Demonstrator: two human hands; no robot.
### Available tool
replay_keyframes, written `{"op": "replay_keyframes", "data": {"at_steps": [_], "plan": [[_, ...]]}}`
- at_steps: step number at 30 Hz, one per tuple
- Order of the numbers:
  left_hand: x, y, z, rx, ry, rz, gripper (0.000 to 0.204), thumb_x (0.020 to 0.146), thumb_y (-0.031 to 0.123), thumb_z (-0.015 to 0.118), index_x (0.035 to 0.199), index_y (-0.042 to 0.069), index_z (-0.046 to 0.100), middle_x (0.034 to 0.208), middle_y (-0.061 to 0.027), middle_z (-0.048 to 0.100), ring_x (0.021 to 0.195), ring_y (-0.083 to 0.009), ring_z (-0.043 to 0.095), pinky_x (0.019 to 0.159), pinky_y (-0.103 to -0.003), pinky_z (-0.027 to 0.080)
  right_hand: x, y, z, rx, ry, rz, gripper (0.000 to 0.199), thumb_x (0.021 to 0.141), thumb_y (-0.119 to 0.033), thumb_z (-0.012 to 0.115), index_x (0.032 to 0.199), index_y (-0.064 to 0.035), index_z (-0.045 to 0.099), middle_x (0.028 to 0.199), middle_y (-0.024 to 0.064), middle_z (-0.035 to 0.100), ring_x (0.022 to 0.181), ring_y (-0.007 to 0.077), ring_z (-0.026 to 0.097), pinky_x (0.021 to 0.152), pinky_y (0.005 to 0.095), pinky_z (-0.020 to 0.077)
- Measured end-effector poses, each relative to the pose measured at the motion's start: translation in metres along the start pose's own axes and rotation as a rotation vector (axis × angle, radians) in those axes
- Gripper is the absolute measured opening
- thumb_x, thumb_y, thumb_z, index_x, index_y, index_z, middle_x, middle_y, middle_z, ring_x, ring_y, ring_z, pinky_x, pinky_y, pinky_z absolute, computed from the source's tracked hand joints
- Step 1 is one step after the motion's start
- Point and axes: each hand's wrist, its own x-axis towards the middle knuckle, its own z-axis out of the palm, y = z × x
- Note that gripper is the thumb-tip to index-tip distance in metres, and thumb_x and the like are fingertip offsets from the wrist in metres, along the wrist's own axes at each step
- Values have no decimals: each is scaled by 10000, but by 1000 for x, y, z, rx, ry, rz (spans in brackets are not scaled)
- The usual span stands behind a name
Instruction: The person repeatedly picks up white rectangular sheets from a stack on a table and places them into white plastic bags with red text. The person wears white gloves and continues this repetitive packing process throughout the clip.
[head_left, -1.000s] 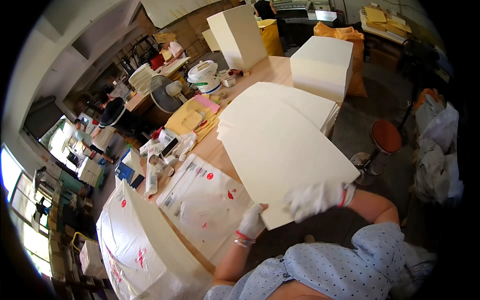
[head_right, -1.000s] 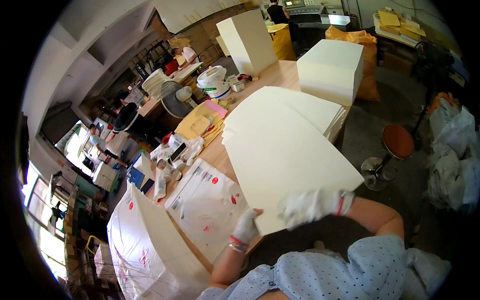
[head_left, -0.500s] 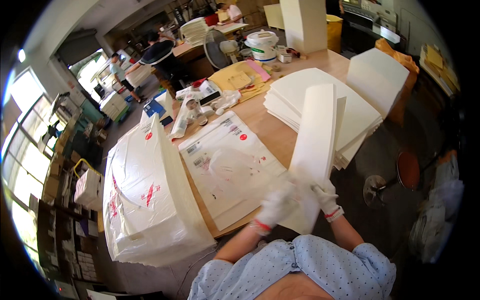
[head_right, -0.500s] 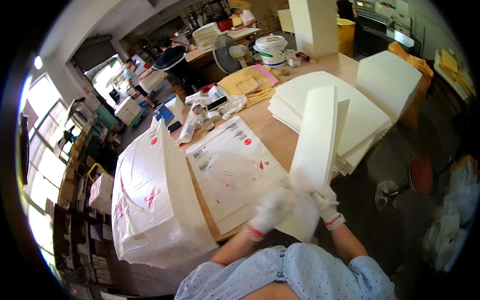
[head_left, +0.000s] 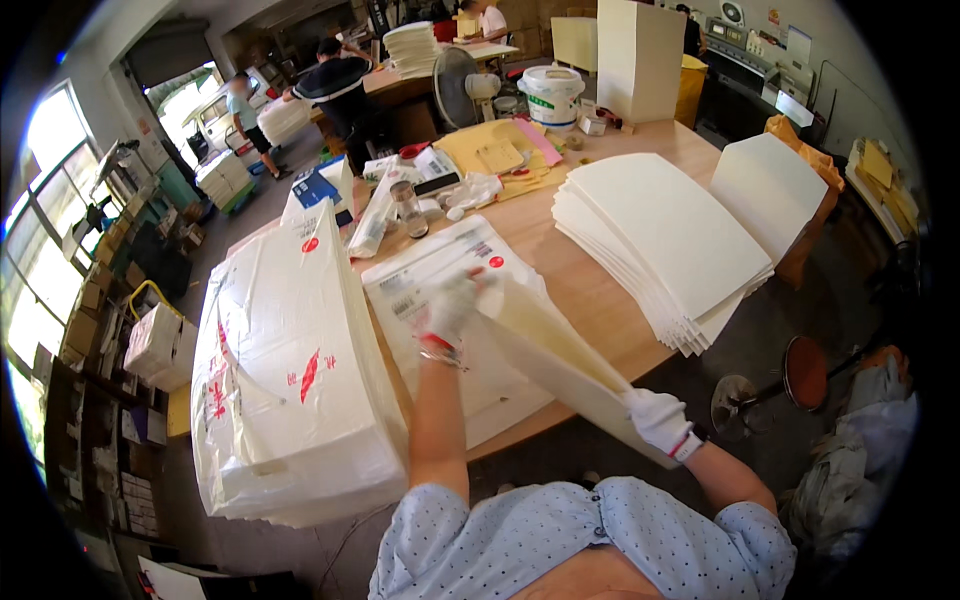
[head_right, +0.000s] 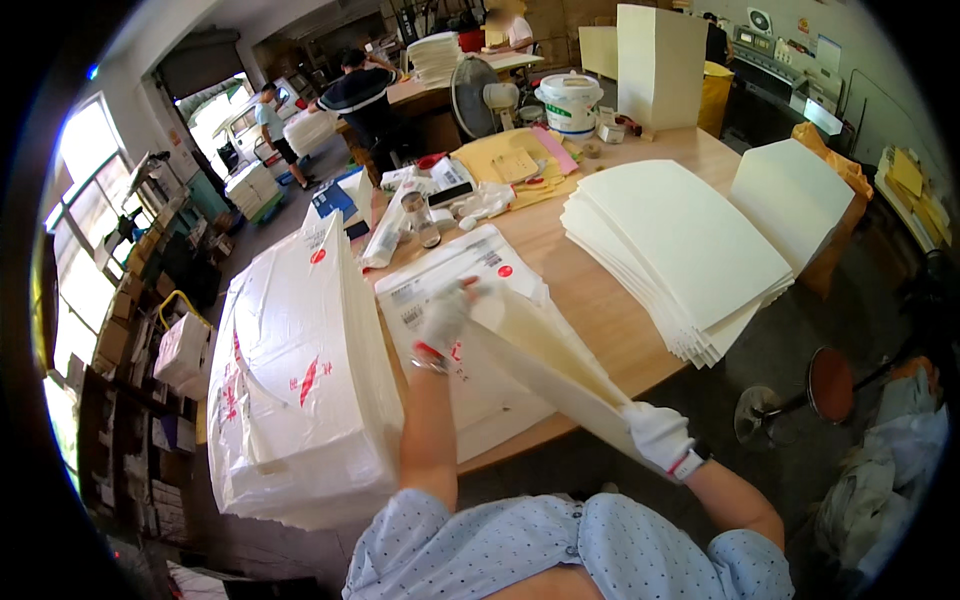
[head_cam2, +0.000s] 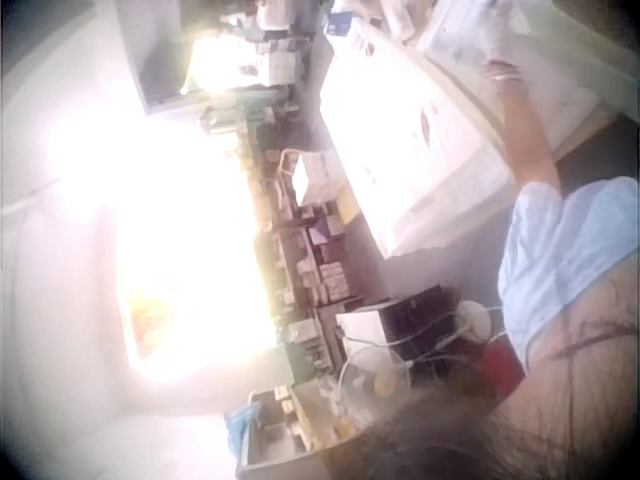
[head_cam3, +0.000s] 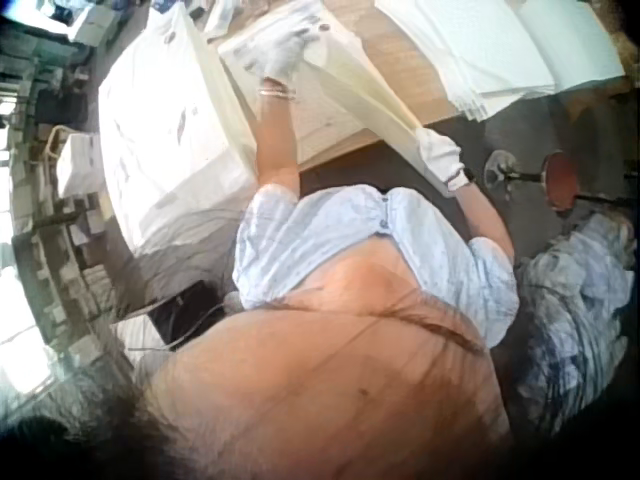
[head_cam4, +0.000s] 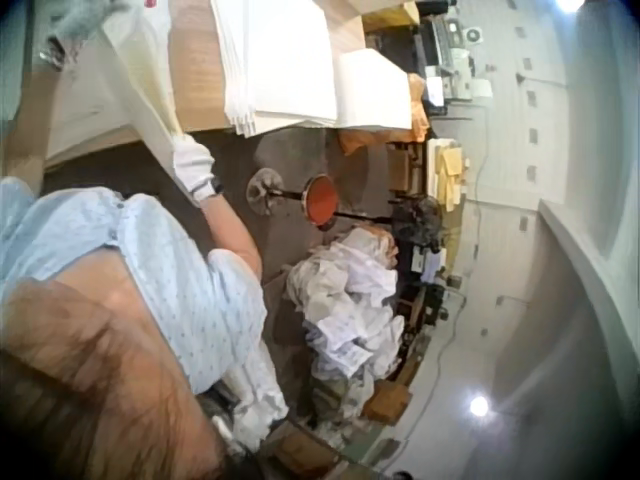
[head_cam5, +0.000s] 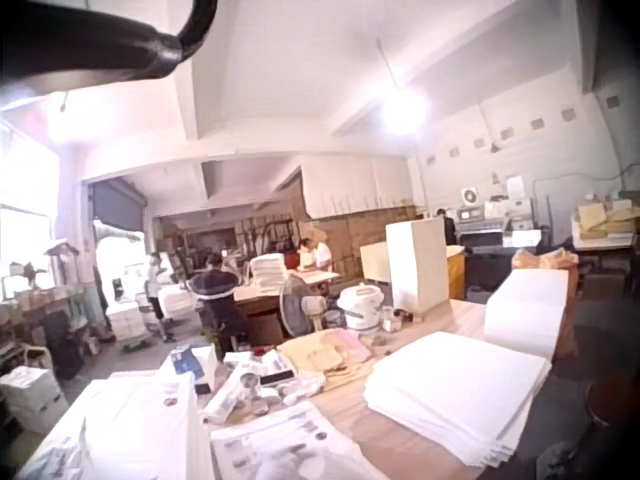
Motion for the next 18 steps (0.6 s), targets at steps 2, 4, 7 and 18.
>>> {"op": "replay_keyframes", "data": {"at_steps": [2,4,7,18], "plan": [[-30,-12,96,-419,-108,-8,313,940,152,440,1224,23,472,1043,-86,611,956,-156,580,810,-285,504,50,-5,2,-111,-294,51,172,795,-154,555,946,-89,605,833,121,629,686,308,630,568,406,511],[-54,-45,163,948,-202,601,367,853,153,551,1209,81,499,982,-125,624,994,-267,578,831,-365,473,86,14,36,378,-186,-18,283,799,-212,577,1049,-82,559,902,132,617,750,307,636,602,393,517],[-63,-47,188,1168,-165,383,460,763,166,618,1203,104,503,978,-156,609,966,-329,576,788,-403,476,123,20,49,387,-184,56,413,785,-281,628,1121,-71,511,1058,154,578,918,293,609,747,369,503],[-70,-176,-34,1704,178,576,340,821,101,514,1159,84,488,876,-100,546,769,-272,561,697,-449,508,244,53,114,239,-275,551,551,869,-343,473,1350,-132,307,1268,215,487,1123,382,508,935,457,397]]}}
